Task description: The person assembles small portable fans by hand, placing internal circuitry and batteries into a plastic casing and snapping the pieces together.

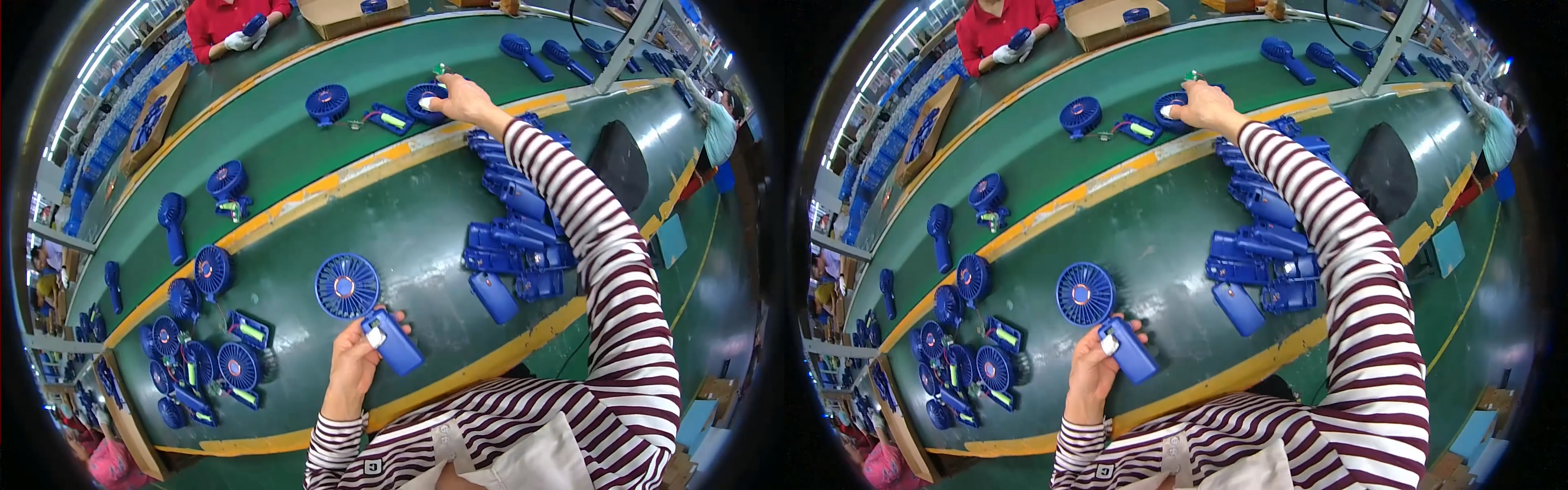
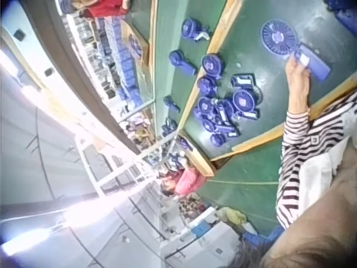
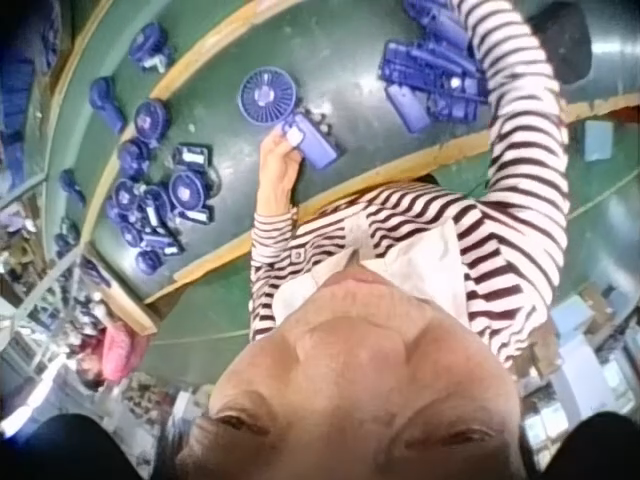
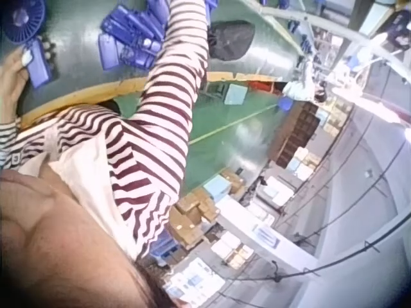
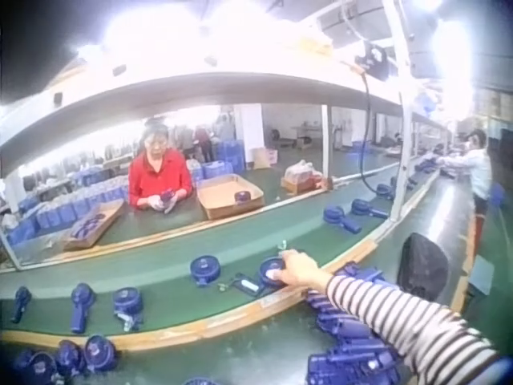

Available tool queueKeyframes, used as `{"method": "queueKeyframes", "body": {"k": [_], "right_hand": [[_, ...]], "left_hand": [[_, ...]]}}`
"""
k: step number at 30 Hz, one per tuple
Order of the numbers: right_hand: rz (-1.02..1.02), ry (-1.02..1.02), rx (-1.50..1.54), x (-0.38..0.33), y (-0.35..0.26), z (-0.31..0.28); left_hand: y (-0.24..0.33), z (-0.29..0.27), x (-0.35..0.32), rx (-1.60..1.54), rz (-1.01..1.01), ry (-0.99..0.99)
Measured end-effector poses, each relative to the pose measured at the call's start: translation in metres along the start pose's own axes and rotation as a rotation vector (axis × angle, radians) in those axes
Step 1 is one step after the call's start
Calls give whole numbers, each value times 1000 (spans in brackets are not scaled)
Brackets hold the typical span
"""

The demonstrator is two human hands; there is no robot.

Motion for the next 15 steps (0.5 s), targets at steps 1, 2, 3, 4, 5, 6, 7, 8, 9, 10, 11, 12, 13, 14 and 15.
{"method": "queueKeyframes", "body": {"k": [1,2,3,4,5,6,7,8,9,10,11,12,13,14,15], "right_hand": [[-23,8,-20,13,-5,5],[-65,-103,1,25,-9,16],[-21,-168,-38,35,-12,30],[-15,-254,-98,39,-29,46],[25,-284,-92,40,-40,53],[35,-297,-106,42,-52,56],[47,-308,-122,44,-59,57],[44,-298,-143,47,-64,61],[51,-286,-205,47,-69,65],[52,-272,-266,46,-75,69],[37,-287,-283,46,-80,72],[31,-288,-281,47,-82,73],[44,-330,-316,48,-82,75],[55,-371,-352,48,-83,76],[58,-381,-340,48,-84,75]], "left_hand": [[-1,-3,1,-18,-9,-4],[-1,-5,4,-21,-21,-17],[0,-7,7,-21,-31,-20],[2,-12,6,-22,-37,-3],[1,-15,6,-12,-40,-1],[1,-18,7,-13,-43,6],[0,-18,7,-22,-55,1],[-1,-18,6,-30,-67,-4],[-2,-19,6,-32,-69,-1],[-2,-18,7,-16,-63,-22],[-2,-17,7,1,-57,-43],[-2,-16,7,3,-62,-53],[-2,-17,7,3,-58,-48],[-3,-17,8,7,-70,-80],[-4,-15,7,11,-81,-112]]}}
Point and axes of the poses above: each hand's wrist, its own x-axis towards the middle knuckle, its own z-axis out of the palm, y = z × x, the point moved 7 cm from there along x, towards the middle knuckle, and after that the axes turned 9 degrees about -y, right-handed, at the moved point
